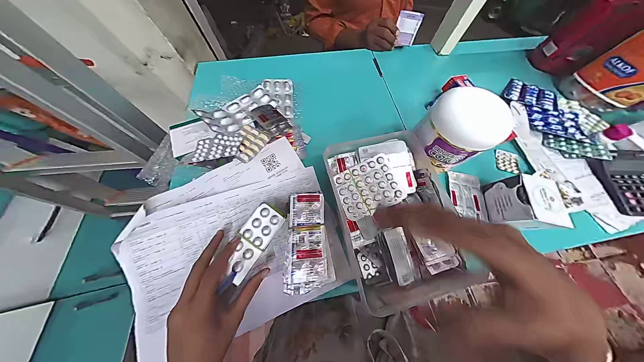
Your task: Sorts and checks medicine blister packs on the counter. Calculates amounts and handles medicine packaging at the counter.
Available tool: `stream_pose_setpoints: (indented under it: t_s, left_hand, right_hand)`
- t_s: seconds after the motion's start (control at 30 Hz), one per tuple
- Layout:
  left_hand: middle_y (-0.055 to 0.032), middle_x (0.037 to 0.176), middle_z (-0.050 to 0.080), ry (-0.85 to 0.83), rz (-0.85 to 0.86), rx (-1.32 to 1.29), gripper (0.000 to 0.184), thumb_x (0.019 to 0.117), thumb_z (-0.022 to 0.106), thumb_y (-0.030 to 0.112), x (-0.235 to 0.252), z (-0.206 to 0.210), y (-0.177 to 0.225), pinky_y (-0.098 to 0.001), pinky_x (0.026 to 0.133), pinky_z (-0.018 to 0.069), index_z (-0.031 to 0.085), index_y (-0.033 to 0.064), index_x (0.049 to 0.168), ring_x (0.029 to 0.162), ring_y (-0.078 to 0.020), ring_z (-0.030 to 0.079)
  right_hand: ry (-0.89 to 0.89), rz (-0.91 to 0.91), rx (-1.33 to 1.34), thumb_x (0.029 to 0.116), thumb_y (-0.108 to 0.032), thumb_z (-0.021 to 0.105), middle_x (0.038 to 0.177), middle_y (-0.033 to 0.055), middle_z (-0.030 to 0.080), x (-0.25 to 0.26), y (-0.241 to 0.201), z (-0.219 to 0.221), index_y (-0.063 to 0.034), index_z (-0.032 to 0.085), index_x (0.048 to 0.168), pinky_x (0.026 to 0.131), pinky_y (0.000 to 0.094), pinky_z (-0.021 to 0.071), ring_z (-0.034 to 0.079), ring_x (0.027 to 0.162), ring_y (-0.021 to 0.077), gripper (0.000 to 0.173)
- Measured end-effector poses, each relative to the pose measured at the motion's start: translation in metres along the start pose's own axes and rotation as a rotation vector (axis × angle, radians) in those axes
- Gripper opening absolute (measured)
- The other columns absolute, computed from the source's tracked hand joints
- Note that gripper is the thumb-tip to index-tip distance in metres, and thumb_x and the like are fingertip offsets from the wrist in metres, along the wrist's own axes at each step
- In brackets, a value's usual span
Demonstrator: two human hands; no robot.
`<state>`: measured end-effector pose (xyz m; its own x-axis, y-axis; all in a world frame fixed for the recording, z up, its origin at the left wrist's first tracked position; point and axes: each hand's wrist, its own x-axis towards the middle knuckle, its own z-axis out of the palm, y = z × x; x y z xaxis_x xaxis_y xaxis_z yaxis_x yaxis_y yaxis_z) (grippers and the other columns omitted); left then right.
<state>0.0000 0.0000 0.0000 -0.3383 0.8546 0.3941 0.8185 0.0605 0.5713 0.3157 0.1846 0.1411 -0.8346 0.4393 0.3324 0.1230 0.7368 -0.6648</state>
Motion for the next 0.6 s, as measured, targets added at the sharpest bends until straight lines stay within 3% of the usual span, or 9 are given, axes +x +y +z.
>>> stream_pose_setpoints:
  t_s: [0.1, 0.2, 0.23, 0.27, 0.3, 0.33, 0.43, 0.53, 0.6]
  left_hand:
    - [-0.0264, 0.144, 0.056, 0.018, 0.03, 0.013, 0.072, 0.0877, 0.073, 0.056, 0.006, -0.005, 0.003, -0.0355, 0.104, 0.0494, 0.062, 0.0062, 0.138, 0.131, -0.0292, 0.059]
    - [-0.0249, 0.145, 0.055, 0.065, 0.05, -0.038, 0.069, 0.0893, 0.074, 0.053, 0.013, -0.009, 0.013, -0.0257, 0.1, 0.0494, 0.061, 0.0061, 0.138, 0.129, -0.0199, 0.059]
    - [-0.0227, 0.145, 0.056, 0.089, 0.048, -0.085, 0.065, 0.0907, 0.073, 0.05, 0.014, -0.01, 0.018, -0.0186, 0.086, 0.0488, 0.062, 0.0067, 0.137, 0.118, -0.0118, 0.062]
    - [-0.02, 0.146, 0.056, 0.116, 0.048, -0.174, 0.06, 0.0921, 0.073, 0.045, 0.014, -0.01, 0.023, -0.0142, 0.069, 0.0426, 0.063, 0.006, 0.136, 0.098, -0.0034, 0.06]
    - [-0.0144, 0.147, 0.057, 0.132, 0.037, -0.289, 0.053, 0.0934, 0.073, 0.04, 0.015, -0.01, 0.029, -0.0113, 0.061, 0.0392, 0.063, 0.0072, 0.135, 0.086, 0.003, 0.058]
    - [-0.0058, 0.148, 0.057, 0.124, 0.017, -0.406, 0.047, 0.0954, 0.072, 0.036, 0.015, -0.01, 0.033, -0.0081, 0.06, 0.0424, 0.064, 0.0118, 0.134, 0.086, 0.0074, 0.061]
    - [0.0077, 0.145, 0.06, -0.004, -0.018, -0.723, 0.039, 0.1005, 0.064, 0.035, 0.018, -0.006, 0.05, -0.0057, 0.057, 0.0442, 0.063, 0.0197, 0.136, 0.079, 0.0122, 0.06]
    - [0.0089, 0.139, 0.063, -0.193, -0.005, -0.976, 0.044, 0.1024, 0.06, 0.037, 0.024, -0.003, 0.069, -0.0052, 0.05, 0.0334, 0.058, 0.0191, 0.143, 0.06, 0.0155, 0.043]
    - [0.0107, 0.136, 0.066, -0.292, 0.033, -1.133, 0.054, 0.1008, 0.062, 0.041, 0.029, -0.002, 0.08, -0.0038, 0.05, 0.0357, 0.052, 0.0179, 0.148, 0.061, 0.0168, 0.047]
  right_hand:
    - [-0.186, 0.039, -0.601, 0.0889, -0.045, 0.071, 0.152, 0.0148, 0.052, 0.029, 0.05, -0.009, -0.0135, 0.055, 0.148, 0.116, 0.058, 0.038, 0.042, 0.146, 0.0382, 0.069]
    - [-0.347, 0.016, -0.718, 0.0798, -0.033, 0.084, 0.151, 0.0203, 0.052, 0.049, 0.067, -0.007, -0.0191, 0.054, 0.149, 0.116, 0.07, 0.0275, 0.043, 0.144, 0.0418, 0.077]
    - [-0.365, -0.005, -0.711, 0.0782, -0.031, 0.086, 0.146, 0.0204, 0.056, 0.052, 0.069, -0.009, -0.0193, 0.056, 0.147, 0.116, 0.0722, 0.0255, 0.048, 0.14, 0.041, 0.076]
    - [-0.353, -0.031, -0.683, 0.0762, -0.033, 0.086, 0.138, 0.0199, 0.061, 0.054, 0.069, -0.013, -0.018, 0.059, 0.144, 0.115, 0.0744, 0.0254, 0.054, 0.134, 0.041, 0.075]
    - [-0.316, -0.045, -0.639, 0.0757, -0.038, 0.084, 0.132, 0.0173, 0.064, 0.054, 0.069, -0.02, -0.0158, 0.061, 0.141, 0.113, 0.0742, 0.0278, 0.058, 0.128, 0.0393, 0.072]
    - [-0.25, -0.042, -0.583, 0.0752, -0.044, 0.08, 0.128, 0.0143, 0.066, 0.052, 0.068, -0.029, -0.0125, 0.063, 0.138, 0.112, 0.0698, 0.0335, 0.06, 0.124, 0.0359, 0.072]
    - [-0.013, 0.03, -0.342, 0.0756, -0.052, 0.077, 0.127, 0.0028, 0.064, 0.039, 0.05, -0.058, -0.0117, 0.058, 0.138, 0.102, 0.035, 0.0517, 0.06, 0.12, 0.013, 0.077]
    - [0.107, -0.034, -0.116, 0.0794, -0.05, 0.081, 0.14, -0.0043, 0.059, 0.034, 0.023, -0.057, -0.0209, 0.047, 0.144, 0.108, 0.0337, 0.0506, 0.056, 0.129, 0.0117, 0.079]
    - [0.113, -0.071, -0.172, 0.0815, -0.054, 0.078, 0.14, -0.0038, 0.059, 0.035, 0.003, -0.03, -0.0221, 0.05, 0.141, 0.109, 0.0349, 0.0484, 0.055, 0.131, 0.012, 0.073]
